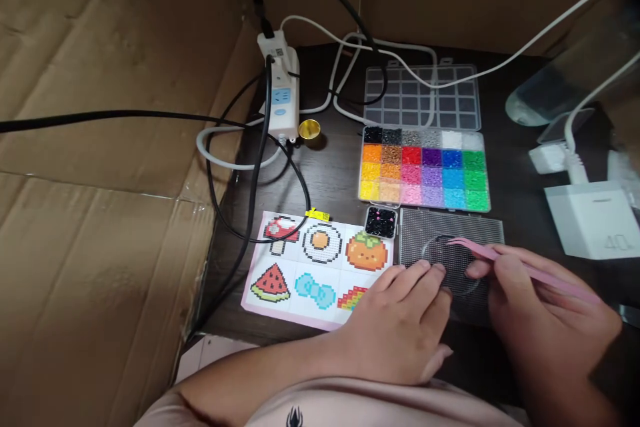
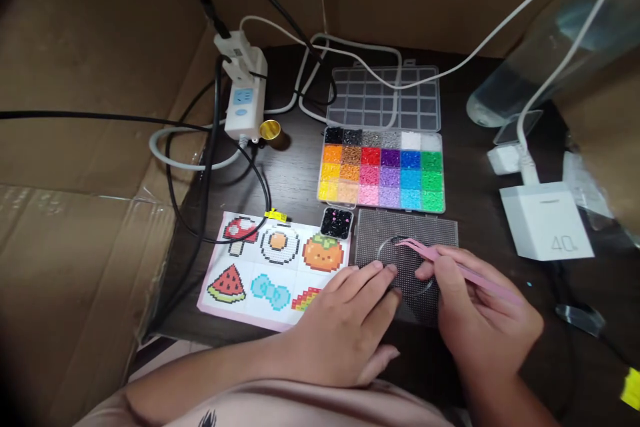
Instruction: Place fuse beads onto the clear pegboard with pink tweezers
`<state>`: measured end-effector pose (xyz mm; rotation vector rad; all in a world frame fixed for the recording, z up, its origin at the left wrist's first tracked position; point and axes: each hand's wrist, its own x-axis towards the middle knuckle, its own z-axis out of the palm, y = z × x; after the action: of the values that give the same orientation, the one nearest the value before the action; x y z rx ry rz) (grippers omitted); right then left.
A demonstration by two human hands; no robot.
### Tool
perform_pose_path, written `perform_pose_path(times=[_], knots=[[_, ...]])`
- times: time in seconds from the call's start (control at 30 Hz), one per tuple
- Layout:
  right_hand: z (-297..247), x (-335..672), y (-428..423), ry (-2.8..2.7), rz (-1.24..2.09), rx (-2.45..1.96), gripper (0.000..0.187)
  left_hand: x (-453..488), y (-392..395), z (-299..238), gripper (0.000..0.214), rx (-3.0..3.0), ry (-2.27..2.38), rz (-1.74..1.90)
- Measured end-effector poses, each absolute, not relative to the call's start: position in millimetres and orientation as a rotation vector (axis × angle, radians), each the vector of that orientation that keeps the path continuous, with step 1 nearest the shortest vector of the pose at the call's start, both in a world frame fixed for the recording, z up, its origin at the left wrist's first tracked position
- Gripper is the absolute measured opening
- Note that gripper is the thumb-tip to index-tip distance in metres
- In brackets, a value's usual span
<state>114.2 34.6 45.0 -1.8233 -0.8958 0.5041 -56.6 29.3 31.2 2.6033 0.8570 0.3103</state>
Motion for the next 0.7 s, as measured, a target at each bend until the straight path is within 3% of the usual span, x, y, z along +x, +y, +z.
perform_pose_path(times=[0.13, 0.3, 0.7], knots=[[49.1, 111.6, 36.1, -0.855, 0.506, -1.827, 0.016, -56.5, 28.7, 31.8, 0.057, 2.619, 0.848, 0.287], [46.5, 113.4, 32.7, -0.917, 0.484, -1.812, 0.006, -57.4, 28.4, 32.0, 0.057, 2.630, 0.860, 0.285], [37.5, 114.4, 21.8, -0.837, 0.546, -1.783, 0.024, -57.8, 26.4, 31.7, 0.056, 2.652, 0.872, 0.313]])
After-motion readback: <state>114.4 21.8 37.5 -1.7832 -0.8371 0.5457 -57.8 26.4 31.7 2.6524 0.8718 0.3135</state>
